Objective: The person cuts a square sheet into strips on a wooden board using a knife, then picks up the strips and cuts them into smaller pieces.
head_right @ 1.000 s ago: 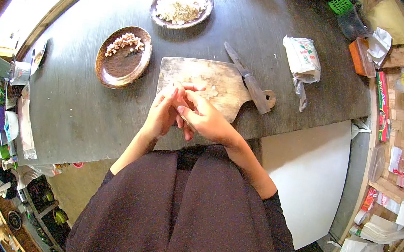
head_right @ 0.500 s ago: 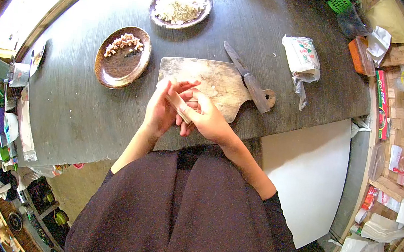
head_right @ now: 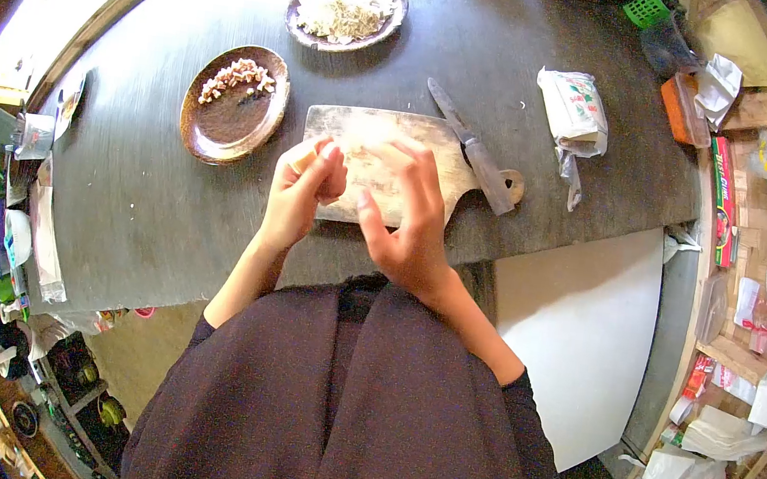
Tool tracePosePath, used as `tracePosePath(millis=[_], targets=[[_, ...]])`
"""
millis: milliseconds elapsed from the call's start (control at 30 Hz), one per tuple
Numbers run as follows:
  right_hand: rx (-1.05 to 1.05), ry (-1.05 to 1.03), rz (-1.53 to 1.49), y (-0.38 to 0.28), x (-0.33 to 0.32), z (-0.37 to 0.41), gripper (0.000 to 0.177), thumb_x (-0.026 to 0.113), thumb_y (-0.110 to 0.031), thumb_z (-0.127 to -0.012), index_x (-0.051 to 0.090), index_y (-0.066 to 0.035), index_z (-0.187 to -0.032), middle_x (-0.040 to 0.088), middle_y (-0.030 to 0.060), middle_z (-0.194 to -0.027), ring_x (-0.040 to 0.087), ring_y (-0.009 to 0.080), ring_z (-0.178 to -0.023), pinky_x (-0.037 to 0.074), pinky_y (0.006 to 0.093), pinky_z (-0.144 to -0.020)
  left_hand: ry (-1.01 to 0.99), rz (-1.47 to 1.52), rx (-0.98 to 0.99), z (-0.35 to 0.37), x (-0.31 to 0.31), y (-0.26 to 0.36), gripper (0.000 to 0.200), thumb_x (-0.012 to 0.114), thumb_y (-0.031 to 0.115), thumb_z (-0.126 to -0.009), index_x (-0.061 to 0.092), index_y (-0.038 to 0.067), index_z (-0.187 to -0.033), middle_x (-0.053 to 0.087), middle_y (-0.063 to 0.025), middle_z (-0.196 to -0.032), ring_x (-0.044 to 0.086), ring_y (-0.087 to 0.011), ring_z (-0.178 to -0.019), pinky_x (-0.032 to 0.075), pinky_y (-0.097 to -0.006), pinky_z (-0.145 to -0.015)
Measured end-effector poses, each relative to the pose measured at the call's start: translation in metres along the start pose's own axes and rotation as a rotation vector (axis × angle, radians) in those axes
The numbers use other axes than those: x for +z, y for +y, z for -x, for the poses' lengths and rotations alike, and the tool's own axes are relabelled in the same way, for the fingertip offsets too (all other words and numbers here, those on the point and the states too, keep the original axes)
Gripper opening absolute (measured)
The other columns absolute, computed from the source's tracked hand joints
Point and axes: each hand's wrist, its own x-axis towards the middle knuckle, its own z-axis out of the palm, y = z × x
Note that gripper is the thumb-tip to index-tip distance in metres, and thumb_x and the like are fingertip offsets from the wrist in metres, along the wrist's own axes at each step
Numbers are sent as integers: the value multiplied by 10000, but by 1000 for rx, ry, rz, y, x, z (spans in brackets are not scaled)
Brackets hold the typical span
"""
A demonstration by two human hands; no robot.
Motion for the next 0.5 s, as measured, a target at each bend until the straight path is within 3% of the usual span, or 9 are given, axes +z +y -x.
tracePosePath(millis=[33, 100, 200, 267, 400, 500], targets=[[-46, -60, -18, -2, -4, -4, 477, 680, -108, -830, 595, -5, -1288, 548, 240, -1324, 510, 409, -1258, 398, 479, -1091, -3, 1, -1, 1, 2, 2, 259, 498, 211, -1077, 493, 94, -846, 396, 41, -645, 337, -62, -562, 275, -246, -519], [-72, -92, 34, -11, -8, -12, 487, 683, -131, -838, 597, -21, -1304, 531, 236, -1358, 508, 406, -1265, 399, 482, -1093, -65, -103, 34, 5, 4, 5, 153, 545, 150, -1060, 609, 66, -949, 436, 81, -691, 365, -13, -634, 295, -232, -545], [-134, -157, 126, -11, -6, -11, 492, 682, -198, -863, 603, -54, -1326, 505, 233, -1405, 501, 406, -1278, 390, 493, -1096, -119, -98, 29, 7, 5, 2, 166, 533, 135, -1056, 628, 48, -950, 496, 76, -723, 431, -15, -691, 353, -230, -588], [-201, -221, 213, -7, -3, -7, 489, 673, -288, -897, 610, -87, -1339, 487, 234, -1430, 489, 410, -1289, 371, 508, -1100, 4, -64, 0, 9, 12, -1, 162, 530, 111, -1042, 640, 23, -963, 552, 64, -767, 478, -24, -730, 397, -235, -621], [-127, -183, 180, -13, -1, -3, 480, 656, -349, -914, 622, -117, -1334, 482, 234, -1435, 472, 411, -1303, 360, 512, -1100, -124, -91, -72, 7, 3, -8, 149, 544, 74, -1016, 669, -3, -997, 638, 22, -878, 542, -49, -804, 455, -249, -698], [-181, -213, 229, -9, -1, -3, 472, 656, -349, -915, 632, -98, -1314, 482, 233, -1435, 465, 410, -1309, 353, 520, -1102, 30, -11, -100, 9, 8, -16, 166, 542, 81, -1020, 674, -20, -1032, 681, -7, -952, 592, -74, -884, 488, -269, -780]])
